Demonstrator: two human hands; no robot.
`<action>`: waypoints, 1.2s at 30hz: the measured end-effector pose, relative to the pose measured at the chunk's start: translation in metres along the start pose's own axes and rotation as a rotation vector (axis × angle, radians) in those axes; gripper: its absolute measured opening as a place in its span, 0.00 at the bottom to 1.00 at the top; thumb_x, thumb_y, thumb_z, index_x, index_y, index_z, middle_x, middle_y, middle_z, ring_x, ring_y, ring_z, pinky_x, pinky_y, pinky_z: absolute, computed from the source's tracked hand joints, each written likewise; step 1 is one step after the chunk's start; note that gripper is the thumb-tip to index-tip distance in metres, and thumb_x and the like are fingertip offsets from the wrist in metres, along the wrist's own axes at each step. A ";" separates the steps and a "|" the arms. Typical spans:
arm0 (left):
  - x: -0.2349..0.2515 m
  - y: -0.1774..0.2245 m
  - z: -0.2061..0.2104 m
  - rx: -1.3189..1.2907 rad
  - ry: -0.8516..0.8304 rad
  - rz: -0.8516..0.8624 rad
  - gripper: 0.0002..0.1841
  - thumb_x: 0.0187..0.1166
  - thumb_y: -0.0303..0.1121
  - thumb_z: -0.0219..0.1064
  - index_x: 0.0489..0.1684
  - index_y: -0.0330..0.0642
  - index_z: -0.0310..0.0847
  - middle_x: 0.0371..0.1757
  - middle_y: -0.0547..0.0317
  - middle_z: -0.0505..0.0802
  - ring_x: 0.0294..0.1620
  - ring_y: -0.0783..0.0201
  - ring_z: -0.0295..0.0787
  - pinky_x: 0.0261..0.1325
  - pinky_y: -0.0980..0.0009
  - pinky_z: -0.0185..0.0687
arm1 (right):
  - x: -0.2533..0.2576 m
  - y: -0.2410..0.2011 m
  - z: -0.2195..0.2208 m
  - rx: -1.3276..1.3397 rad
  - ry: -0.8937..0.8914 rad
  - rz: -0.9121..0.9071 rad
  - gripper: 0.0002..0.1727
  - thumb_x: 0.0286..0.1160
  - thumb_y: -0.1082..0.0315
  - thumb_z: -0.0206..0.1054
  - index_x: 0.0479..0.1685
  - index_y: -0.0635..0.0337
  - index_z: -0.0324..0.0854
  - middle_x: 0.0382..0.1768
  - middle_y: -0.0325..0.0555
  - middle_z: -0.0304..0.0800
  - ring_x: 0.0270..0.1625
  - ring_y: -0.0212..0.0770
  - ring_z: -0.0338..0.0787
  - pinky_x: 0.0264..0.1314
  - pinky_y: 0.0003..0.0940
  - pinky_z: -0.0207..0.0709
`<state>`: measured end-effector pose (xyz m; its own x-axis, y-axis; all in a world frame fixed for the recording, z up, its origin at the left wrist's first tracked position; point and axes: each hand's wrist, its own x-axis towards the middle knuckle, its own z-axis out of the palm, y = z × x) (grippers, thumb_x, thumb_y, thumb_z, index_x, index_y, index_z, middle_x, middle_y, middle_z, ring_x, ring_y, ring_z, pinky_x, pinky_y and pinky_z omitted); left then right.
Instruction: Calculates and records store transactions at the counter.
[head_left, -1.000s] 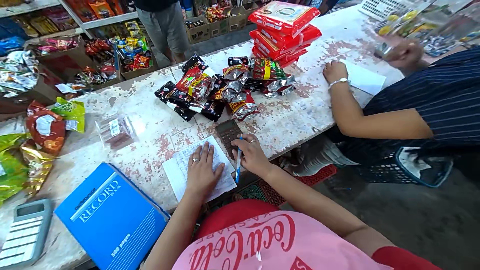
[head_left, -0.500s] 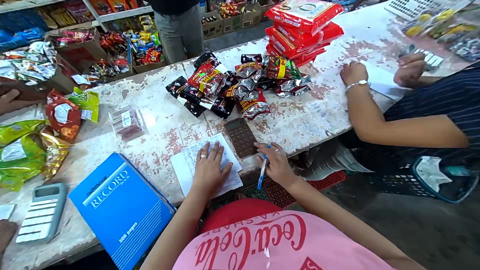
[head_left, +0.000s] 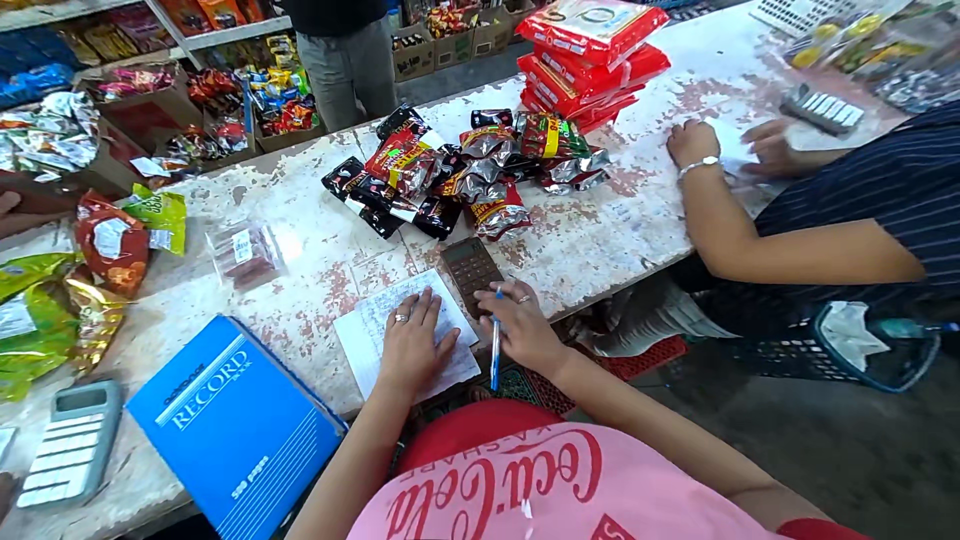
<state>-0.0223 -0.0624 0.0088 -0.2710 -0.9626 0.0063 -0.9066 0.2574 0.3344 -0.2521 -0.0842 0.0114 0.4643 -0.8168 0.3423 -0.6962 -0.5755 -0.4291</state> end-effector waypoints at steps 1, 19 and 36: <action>0.000 0.000 0.000 0.002 0.002 0.002 0.38 0.85 0.64 0.45 0.83 0.46 0.73 0.88 0.55 0.74 0.88 0.45 0.66 0.84 0.42 0.59 | 0.003 -0.004 0.003 0.002 -0.033 -0.015 0.17 0.83 0.62 0.59 0.62 0.55 0.86 0.63 0.47 0.93 0.77 0.61 0.81 0.81 0.72 0.60; -0.002 0.000 -0.002 -0.038 -0.008 0.035 0.34 0.86 0.62 0.47 0.79 0.48 0.78 0.85 0.56 0.77 0.88 0.44 0.66 0.85 0.43 0.58 | -0.006 0.036 -0.006 -0.004 0.154 0.079 0.17 0.81 0.59 0.61 0.55 0.59 0.89 0.54 0.48 0.96 0.68 0.61 0.86 0.77 0.58 0.72; -0.003 -0.004 0.003 -0.036 0.061 0.077 0.34 0.86 0.61 0.47 0.76 0.46 0.80 0.83 0.54 0.80 0.85 0.45 0.71 0.82 0.45 0.64 | 0.021 0.019 0.001 0.018 0.083 0.034 0.18 0.81 0.61 0.59 0.60 0.59 0.87 0.56 0.47 0.95 0.73 0.63 0.83 0.80 0.67 0.64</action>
<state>-0.0187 -0.0606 0.0041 -0.3177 -0.9438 0.0905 -0.8714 0.3283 0.3644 -0.2547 -0.1127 0.0094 0.3931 -0.8303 0.3950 -0.7004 -0.5488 -0.4564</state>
